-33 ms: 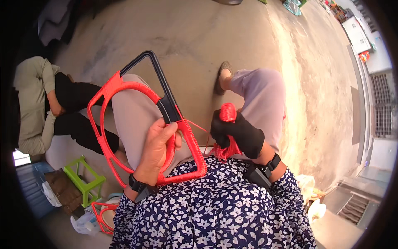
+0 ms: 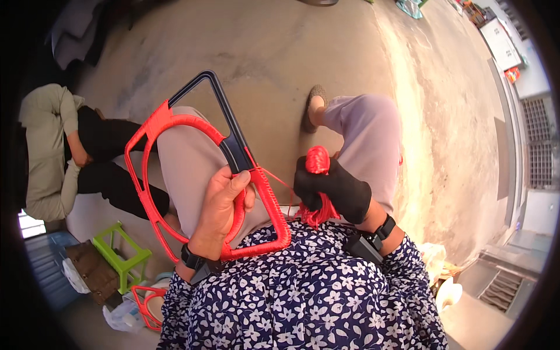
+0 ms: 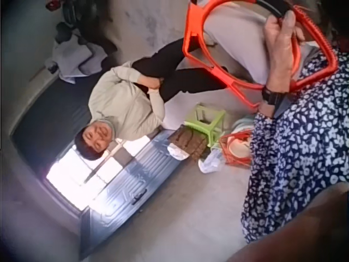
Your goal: The recorder is wrapping a red plastic cord or binding material around the frame of a circular object, likely a component for wood or bamboo furniture.
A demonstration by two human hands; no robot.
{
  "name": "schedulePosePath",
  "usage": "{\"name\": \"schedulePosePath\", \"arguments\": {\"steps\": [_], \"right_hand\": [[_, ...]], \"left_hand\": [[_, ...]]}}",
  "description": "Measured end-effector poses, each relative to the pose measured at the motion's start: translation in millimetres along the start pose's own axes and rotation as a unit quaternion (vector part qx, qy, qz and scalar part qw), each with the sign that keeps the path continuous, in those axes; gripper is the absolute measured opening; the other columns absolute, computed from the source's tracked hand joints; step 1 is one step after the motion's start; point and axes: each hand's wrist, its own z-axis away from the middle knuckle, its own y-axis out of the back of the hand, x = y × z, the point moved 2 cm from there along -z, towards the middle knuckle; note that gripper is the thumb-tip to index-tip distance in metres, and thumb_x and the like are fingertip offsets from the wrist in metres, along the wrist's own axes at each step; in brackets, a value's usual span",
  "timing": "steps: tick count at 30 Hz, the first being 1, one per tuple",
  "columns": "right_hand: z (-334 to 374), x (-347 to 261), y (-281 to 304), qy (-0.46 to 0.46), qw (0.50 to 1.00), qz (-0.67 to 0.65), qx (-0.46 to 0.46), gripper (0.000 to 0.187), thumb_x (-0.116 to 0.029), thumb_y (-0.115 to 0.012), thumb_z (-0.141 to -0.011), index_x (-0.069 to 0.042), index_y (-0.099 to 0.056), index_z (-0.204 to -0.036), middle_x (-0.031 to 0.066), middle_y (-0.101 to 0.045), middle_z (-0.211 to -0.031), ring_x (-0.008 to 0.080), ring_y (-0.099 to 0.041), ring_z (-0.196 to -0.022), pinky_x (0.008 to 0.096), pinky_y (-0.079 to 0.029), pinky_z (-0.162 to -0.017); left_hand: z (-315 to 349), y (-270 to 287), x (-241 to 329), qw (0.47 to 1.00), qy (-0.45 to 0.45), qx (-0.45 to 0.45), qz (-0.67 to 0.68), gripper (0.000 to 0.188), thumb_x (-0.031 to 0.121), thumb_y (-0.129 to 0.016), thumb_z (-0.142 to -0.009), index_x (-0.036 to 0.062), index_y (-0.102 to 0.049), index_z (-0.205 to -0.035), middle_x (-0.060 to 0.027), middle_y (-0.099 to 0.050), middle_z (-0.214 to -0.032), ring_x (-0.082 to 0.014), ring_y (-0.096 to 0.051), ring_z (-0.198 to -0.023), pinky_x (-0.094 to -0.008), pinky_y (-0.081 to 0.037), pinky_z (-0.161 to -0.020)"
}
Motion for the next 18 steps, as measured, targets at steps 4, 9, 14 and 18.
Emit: {"name": "schedulePosePath", "arguments": {"steps": [4,9,14,18], "right_hand": [[6.7,-5.2,0.7,0.090,0.996,0.008,-0.005,0.028,-0.028,-0.057,-0.091,-0.004,-0.053,-0.078,0.0079,-0.061,-0.073,0.0125,-0.058,-0.061,0.0251,-0.047,-0.059],[20.7,-18.1,34.2,0.098,0.979,-0.077,0.160,0.035,-0.032,-0.054,-0.093,0.000,-0.061,-0.105,0.0050,-0.062,-0.076,0.0100,-0.056,-0.064,0.0235,-0.046,-0.059],[54.2,-15.6,104.6,0.271,0.887,-0.157,0.339,0.030,-0.034,-0.056,-0.094,-0.004,-0.060,-0.093,0.0036,-0.061,-0.073,0.0109,-0.055,-0.063,0.0243,-0.045,-0.060],[86.6,9.1,229.0,0.337,0.821,-0.225,0.402,0.030,-0.035,-0.057,-0.094,-0.006,-0.059,-0.088,0.0040,-0.061,-0.072,0.0117,-0.055,-0.063,0.0243,-0.045,-0.060]], "left_hand": [[0.8,-3.9,14.9,0.999,0.046,0.005,0.007,0.014,0.015,-0.056,-0.093,0.0027,-0.056,-0.098,-0.0081,-0.064,-0.082,-0.0089,-0.050,-0.046,-0.0216,-0.038,-0.041],[3.0,-0.4,19.2,0.999,0.024,0.007,0.037,0.011,0.014,-0.060,-0.092,0.0036,-0.057,-0.096,-0.0058,-0.065,-0.084,-0.0063,-0.048,-0.045,-0.0202,-0.037,-0.040],[3.4,-1.7,13.0,0.999,0.024,0.047,0.014,0.012,0.012,-0.063,-0.091,0.0045,-0.056,-0.097,-0.0024,-0.062,-0.078,-0.0054,-0.048,-0.047,-0.0198,-0.038,-0.042],[0.1,-2.2,5.0,0.998,0.009,0.060,-0.017,0.013,0.011,-0.066,-0.089,0.0046,-0.057,-0.095,0.0009,-0.059,-0.074,-0.0050,-0.048,-0.049,-0.0198,-0.038,-0.044]]}}
